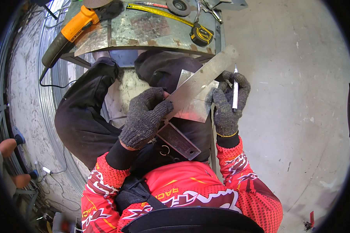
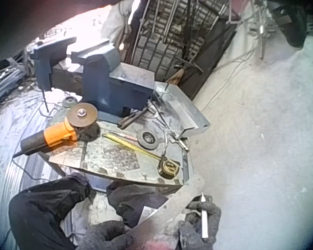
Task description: The person measures and marks metal plates using a ruler and a marker.
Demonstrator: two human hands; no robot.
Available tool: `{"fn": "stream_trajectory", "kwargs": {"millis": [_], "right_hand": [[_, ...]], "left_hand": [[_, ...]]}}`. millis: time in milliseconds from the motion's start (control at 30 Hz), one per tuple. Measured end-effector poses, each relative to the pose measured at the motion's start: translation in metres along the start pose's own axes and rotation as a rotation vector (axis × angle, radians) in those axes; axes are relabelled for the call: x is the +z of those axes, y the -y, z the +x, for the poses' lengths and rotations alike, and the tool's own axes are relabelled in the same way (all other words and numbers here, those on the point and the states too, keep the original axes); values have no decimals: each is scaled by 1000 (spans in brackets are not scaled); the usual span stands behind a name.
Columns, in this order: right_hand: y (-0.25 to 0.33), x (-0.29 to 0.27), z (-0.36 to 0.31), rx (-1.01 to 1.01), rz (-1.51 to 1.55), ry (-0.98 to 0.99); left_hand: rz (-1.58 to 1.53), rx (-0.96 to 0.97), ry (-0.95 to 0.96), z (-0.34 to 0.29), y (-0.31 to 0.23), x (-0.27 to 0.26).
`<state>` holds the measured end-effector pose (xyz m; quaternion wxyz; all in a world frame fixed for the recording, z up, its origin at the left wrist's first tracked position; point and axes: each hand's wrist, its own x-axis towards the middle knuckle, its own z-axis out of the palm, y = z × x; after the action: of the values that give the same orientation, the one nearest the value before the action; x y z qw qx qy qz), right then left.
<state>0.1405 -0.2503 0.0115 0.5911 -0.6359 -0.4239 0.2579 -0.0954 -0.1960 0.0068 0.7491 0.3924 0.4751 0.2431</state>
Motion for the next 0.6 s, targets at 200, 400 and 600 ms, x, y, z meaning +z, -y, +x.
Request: {"fn": "stream_trajectory", "kwargs": {"millis": [200, 400, 600], "right_hand": [[-3, 0, 0, -24, 36, 2], [-4, 0, -2, -7, 28, -4], [0, 1, -2, 7, 35, -2]], "left_hand": [[3, -19, -9, -2, -4, 1], [-14, -23, -8, -3, -6, 1], [-2, -17, -12, -4, -7, 1]]}}
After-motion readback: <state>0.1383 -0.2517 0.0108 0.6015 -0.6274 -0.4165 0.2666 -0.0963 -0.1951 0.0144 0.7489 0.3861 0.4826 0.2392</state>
